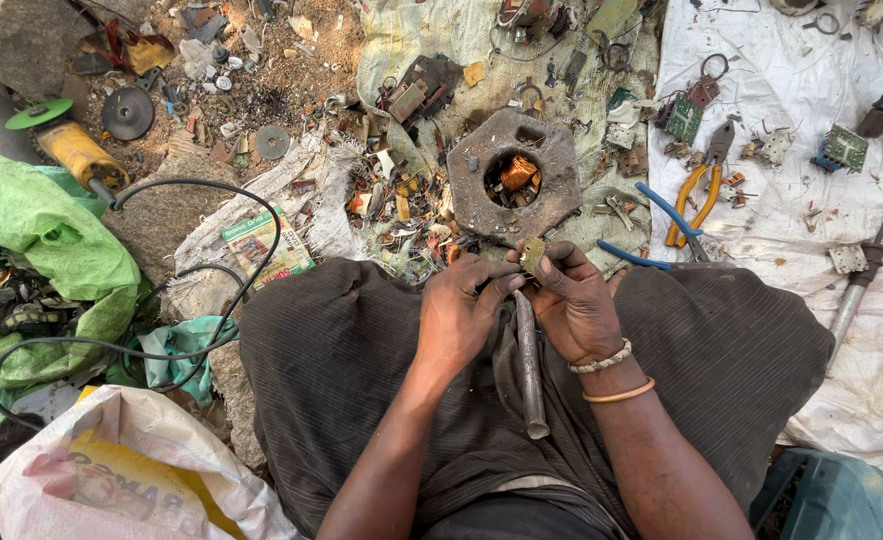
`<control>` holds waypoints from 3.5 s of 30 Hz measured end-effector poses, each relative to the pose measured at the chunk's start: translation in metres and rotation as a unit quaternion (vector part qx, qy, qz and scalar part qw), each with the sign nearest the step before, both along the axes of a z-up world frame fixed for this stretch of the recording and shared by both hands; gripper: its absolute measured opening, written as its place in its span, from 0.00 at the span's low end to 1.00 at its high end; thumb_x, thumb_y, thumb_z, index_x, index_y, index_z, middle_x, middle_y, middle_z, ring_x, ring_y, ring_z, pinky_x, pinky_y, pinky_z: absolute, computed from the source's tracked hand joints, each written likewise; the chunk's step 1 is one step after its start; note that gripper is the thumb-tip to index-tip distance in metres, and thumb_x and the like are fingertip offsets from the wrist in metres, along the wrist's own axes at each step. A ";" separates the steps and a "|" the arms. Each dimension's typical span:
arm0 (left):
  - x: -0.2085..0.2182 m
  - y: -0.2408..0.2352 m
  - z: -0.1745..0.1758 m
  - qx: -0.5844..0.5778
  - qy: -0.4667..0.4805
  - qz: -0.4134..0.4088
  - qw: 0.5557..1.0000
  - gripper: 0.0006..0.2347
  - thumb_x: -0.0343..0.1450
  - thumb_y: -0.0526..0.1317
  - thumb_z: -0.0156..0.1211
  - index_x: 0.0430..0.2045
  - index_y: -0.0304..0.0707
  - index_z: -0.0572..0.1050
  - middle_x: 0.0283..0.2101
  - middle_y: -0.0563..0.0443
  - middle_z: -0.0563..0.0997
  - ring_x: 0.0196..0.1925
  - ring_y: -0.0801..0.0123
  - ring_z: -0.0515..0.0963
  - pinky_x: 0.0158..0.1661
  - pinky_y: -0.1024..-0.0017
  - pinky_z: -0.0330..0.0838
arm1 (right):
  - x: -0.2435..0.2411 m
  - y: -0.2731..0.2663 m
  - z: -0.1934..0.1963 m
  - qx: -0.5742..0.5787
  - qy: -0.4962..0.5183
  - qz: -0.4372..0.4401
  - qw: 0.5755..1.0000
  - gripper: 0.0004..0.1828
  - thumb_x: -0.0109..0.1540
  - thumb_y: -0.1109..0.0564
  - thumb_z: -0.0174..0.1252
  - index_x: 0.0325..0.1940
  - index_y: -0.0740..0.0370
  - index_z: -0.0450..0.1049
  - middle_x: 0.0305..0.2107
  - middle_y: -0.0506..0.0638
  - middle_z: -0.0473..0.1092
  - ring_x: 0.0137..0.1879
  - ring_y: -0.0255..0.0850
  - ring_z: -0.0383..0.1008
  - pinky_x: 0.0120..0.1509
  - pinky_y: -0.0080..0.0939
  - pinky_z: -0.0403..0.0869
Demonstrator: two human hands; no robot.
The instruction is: The person sits on the ground and uses pliers and a hammer to strip copper wire from a coil. The person repeatedly bends and pulls the wire to separate the copper strands from the insulation, then places the stripped copper into a metal container.
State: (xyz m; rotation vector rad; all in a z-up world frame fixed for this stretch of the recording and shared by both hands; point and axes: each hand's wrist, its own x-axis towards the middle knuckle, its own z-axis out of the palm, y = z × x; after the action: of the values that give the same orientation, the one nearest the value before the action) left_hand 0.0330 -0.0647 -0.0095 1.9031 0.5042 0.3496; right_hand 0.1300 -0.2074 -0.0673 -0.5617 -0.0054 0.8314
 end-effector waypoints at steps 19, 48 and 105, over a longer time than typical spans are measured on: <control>0.016 0.004 0.001 0.009 -0.079 0.119 0.990 0.08 0.75 0.41 0.64 0.38 0.33 0.79 0.37 0.50 0.83 0.38 0.72 0.84 0.41 0.74 0.78 | 0.001 -0.002 -0.023 -0.033 -0.049 -0.023 0.998 0.06 0.66 0.67 0.63 0.46 0.61 0.77 0.48 0.50 0.76 0.55 0.39 0.76 0.64 0.44 0.74; -0.004 0.089 -0.058 -0.300 -0.173 -0.042 0.937 0.04 0.74 0.36 0.66 0.37 0.36 0.79 0.59 0.41 0.80 0.59 0.60 0.79 0.58 0.60 0.76 | 0.123 -0.018 0.055 -0.604 -0.391 0.078 0.690 0.15 0.65 0.47 0.61 0.54 0.52 0.79 0.46 0.49 0.80 0.46 0.38 0.80 0.51 0.41 0.81; 0.002 0.080 -0.063 -0.162 -0.132 -0.026 0.978 0.11 0.83 0.48 0.44 0.39 0.42 0.69 0.32 0.57 0.68 0.34 0.76 0.67 0.37 0.71 0.70 | -0.071 -0.097 0.057 -0.025 -0.124 0.179 0.976 0.37 0.64 0.65 0.61 0.77 0.63 0.57 0.74 0.73 0.54 0.80 0.67 0.52 0.79 0.78 0.58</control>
State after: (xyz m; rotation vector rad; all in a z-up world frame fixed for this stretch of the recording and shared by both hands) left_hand 0.0353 0.0153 -0.0724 1.5248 0.3107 0.4491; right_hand 0.0589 -0.3048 -0.0106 -0.7217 -0.3227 1.1081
